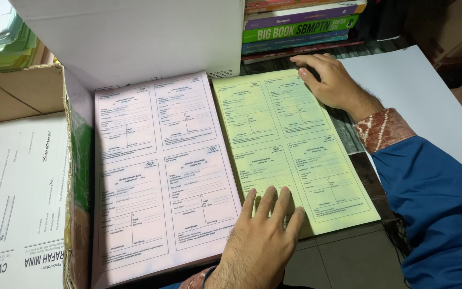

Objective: Sorting and organizing various printed forms into stacks and boxes

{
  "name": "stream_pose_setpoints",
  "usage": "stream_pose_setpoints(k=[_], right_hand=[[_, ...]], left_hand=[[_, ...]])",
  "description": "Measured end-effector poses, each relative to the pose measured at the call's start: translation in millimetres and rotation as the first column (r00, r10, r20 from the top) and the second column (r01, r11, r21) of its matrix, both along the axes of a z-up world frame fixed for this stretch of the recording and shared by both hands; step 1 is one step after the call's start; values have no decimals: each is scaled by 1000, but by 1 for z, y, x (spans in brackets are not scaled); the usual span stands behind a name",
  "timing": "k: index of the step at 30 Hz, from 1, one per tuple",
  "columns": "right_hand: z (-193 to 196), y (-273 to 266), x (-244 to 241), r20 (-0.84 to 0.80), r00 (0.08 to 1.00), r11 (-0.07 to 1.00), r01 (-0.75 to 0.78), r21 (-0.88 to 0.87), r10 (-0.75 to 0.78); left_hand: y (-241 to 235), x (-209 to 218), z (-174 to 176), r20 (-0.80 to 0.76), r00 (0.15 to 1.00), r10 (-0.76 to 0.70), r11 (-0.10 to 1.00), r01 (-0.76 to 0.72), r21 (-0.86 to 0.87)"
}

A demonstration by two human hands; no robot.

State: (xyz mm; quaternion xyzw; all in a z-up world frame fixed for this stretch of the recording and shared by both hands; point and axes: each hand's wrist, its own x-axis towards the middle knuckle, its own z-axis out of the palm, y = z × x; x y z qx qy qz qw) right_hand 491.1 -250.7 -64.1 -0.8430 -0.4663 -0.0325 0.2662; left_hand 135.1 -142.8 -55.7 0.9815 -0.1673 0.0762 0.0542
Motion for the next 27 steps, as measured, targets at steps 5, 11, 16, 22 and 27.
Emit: stream_pose_setpoints(k=[5, 11, 16, 22, 27], right_hand=[[-2, 0, 2, 3, 1000, 1000, -2, 2, 2], [-5, 0, 4, -1, 1000, 1000, -7, -2, 7], [-5, 0, 4, 9, 1000, 1000, -17, -5, 17], [-3, 0, 1, -6, 1000, 1000, -15, -3, 15], [-2, 0, 1, -14, 1000, 1000, -22, -1, 22]], left_hand=[[0, 2, -6, 38, 999, 36, 999, -35, -12], [2, 5, -4, -33, 999, 21, 1000, -21, 0], [3, 5, -5, 37, 999, 37, 999, -36, -20], [5, 5, -3, -76, 997, 3, 1000, -3, 4], [5, 5, -2, 11, 1000, 29, 999, -28, -26]])
